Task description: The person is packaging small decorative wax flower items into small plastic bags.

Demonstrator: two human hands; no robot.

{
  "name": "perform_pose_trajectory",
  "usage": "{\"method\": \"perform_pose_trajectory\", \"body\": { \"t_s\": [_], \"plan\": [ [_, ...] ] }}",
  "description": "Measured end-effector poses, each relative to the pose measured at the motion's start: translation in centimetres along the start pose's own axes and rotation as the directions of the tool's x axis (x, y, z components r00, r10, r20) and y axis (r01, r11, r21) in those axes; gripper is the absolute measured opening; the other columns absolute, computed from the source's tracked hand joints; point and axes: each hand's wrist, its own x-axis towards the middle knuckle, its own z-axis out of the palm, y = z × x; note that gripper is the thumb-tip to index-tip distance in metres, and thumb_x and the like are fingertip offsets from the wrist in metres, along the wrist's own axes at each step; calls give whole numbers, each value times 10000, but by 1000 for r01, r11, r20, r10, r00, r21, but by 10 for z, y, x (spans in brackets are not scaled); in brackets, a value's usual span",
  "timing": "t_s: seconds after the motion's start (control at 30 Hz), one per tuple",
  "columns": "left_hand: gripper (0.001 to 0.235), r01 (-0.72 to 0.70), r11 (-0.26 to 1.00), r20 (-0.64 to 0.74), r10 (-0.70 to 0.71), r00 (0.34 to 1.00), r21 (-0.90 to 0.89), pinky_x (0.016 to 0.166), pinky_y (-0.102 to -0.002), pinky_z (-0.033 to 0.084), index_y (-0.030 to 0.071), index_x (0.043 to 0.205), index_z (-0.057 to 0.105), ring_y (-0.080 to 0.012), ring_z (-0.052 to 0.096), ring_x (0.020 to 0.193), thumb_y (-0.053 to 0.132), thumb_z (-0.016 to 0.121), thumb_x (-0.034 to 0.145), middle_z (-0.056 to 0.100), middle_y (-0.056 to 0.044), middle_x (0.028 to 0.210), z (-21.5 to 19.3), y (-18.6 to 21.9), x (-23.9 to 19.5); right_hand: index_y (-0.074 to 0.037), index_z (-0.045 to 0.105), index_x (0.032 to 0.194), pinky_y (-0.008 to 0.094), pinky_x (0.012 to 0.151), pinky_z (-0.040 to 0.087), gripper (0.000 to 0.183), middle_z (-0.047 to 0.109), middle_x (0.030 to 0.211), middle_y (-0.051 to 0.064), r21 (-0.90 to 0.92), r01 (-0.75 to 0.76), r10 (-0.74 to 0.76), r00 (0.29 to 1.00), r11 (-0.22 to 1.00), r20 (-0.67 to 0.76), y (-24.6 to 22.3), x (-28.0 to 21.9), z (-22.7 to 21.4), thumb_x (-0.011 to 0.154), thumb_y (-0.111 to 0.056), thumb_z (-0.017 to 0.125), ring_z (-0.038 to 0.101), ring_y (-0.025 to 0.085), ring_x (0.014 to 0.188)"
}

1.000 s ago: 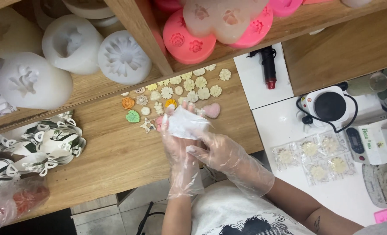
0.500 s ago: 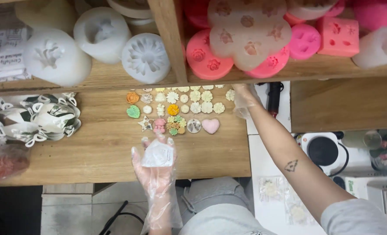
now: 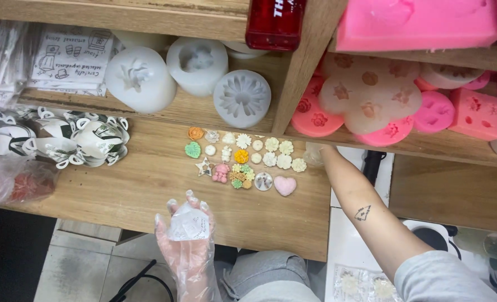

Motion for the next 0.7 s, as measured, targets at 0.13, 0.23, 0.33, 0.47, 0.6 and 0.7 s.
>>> {"method": "perform_pose_trajectory", "body": {
  "t_s": [0.13, 0.23, 0.33, 0.47, 0.6, 0.7],
  "plan": [
    [388, 60, 998, 37, -60, 997, -1, 999, -546, 446, 102, 1155, 734, -369, 588, 1144, 403, 706, 913, 636, -222, 1341, 4, 2, 10, 5, 649, 1344, 345, 734, 443, 355, 663, 1079, 113, 70, -57, 64, 993, 996, -98, 18, -12, -15, 1046, -165, 741, 531, 187, 886],
    [391, 137, 989, -45, -140, 989, -52, 1025, -532, 463, 101, 1135, 735, -341, 592, 1142, 427, 716, 919, 634, -224, 1333, 2, 4, 25, 10, 653, 1342, 339, 712, 435, 350, 663, 1059, 106, 125, -106, 129, 972, 987, -198, 32, -37, -31, 1044, -146, 749, 521, 180, 859],
    [401, 231, 973, 25, -230, 973, -29, 1024, -543, 467, 84, 1151, 741, -359, 579, 1162, 437, 727, 960, 631, -204, 1248, -2, 2, 44, 16, 656, 1339, 332, 691, 426, 346, 662, 1040, 99, 189, -143, 198, 930, 971, -311, 41, -67, -43, 1041, -127, 758, 510, 173, 833],
    [410, 408, 912, 14, -407, 913, -50, 986, -576, 483, 120, 1111, 754, -367, 597, 1161, 471, 718, 901, 657, -220, 1224, 12, -13, 69, 23, 661, 1335, 324, 662, 415, 341, 662, 1014, 89, 300, -168, 291, 855, 939, -430, 34, -112, -33, 1038, -102, 769, 497, 165, 798],
    [453, 440, 893, 99, -448, 889, 90, 939, -608, 505, 127, 1132, 758, -363, 617, 1165, 521, 706, 915, 664, -216, 1225, 10, -25, 93, -35, 665, 1264, 151, 523, 477, 346, 743, 1043, 58, 652, -293, 534, 821, 699, -203, -64, -181, -5, 923, -66, 713, 601, 23, 652],
    [464, 541, 839, 61, -538, 840, -53, 985, -610, 530, 146, 1147, 733, -345, 607, 1191, 556, 667, 941, 653, -201, 1247, 20, -33, 105, -33, 648, 1239, 117, 530, 534, 337, 740, 964, 71, 744, -483, 637, 764, 461, 102, -121, -221, 28, 911, -111, 662, 673, 40, 660]
  ]
}}
